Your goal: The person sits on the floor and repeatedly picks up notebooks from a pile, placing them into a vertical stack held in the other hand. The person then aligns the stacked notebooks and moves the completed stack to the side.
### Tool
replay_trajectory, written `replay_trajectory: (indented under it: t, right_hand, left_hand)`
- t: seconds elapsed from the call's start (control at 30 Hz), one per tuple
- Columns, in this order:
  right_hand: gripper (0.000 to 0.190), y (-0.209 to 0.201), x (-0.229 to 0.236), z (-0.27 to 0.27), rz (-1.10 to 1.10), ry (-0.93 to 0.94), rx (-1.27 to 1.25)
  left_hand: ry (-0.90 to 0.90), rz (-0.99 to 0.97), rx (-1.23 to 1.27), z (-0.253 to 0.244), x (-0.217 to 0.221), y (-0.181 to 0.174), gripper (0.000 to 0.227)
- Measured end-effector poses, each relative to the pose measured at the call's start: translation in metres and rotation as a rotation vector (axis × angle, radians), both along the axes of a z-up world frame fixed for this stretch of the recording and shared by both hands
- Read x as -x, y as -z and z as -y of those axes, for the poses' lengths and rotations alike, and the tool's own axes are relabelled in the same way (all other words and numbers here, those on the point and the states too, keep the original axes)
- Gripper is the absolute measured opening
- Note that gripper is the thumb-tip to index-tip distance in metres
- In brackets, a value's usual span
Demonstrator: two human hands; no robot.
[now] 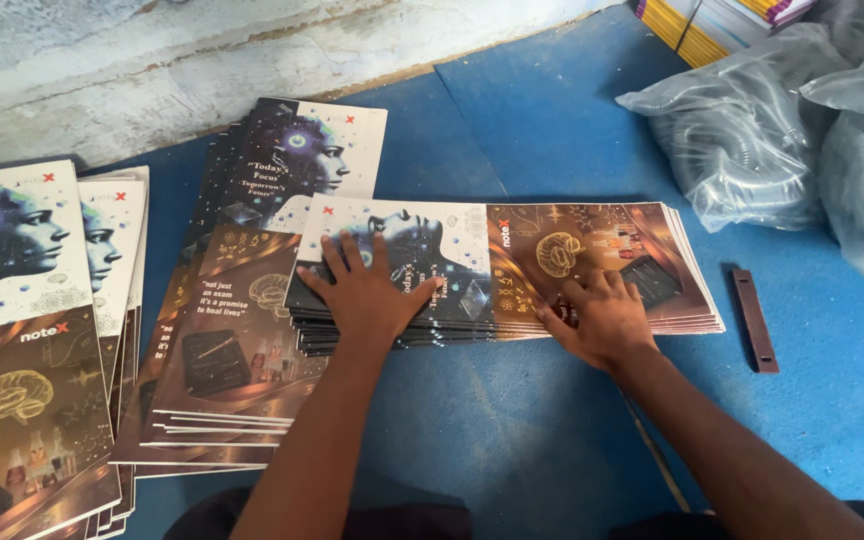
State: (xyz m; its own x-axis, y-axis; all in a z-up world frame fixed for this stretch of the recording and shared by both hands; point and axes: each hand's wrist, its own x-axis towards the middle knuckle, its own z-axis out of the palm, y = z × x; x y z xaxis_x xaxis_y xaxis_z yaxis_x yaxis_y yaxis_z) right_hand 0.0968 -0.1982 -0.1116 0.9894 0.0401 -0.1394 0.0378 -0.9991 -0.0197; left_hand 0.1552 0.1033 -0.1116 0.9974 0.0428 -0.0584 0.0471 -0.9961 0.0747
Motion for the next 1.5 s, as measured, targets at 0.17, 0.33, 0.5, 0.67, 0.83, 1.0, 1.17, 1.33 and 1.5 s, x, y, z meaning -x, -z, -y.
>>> replay_trajectory:
  t: [0.17,0.33,0.5,0.67,0.83,1.0,1.17,1.33,1.5]
  right_hand:
    - [0.067,-0.001,-0.003,-0.006,-0.016,0.064,0.022]
    - [0.073,-0.008,-0.019,-0.028,0.03,0.154,0.037]
    - [0.064,-0.015,-0.041,-0.063,-0.124,0.199,0.024]
    - [0.071,0.008,-0.054,-0.112,-0.036,0.038,-0.139]
    - [0.068,0.036,-0.049,-0.14,0.096,-0.057,-0.222]
    - [0.065,0.047,-0.042,-0.14,0.195,-0.071,-0.212]
    - [0.065,0.054,-0.039,-0.14,0.197,-0.065,-0.179]
    - [0.064,0.056,-0.042,-0.138,0.189,-0.06,-0.161]
    - [0.065,0.056,-0.039,-0.138,0.215,-0.053,-0.187]
  left_hand:
    - [0.0,0.15,0.068,-0.002,0.008,0.023,0.111]
    - [0.006,0.276,0.048,0.0,0.011,0.042,0.108]
    - [0.001,0.291,0.022,0.0,0.01,0.046,0.107]
    - [-0.014,0.217,0.042,-0.001,0.009,0.042,0.106]
    - [-0.014,0.217,0.024,-0.001,0.01,0.043,0.099]
    - [-0.008,0.256,0.024,0.0,0.007,0.045,0.092]
    - [-0.015,0.188,0.048,-0.002,0.008,0.045,0.09]
    - [-0.019,0.048,0.082,-0.008,-0.003,0.039,0.086]
    - [-0.015,0.076,-0.009,-0.031,-0.007,0.031,0.094]
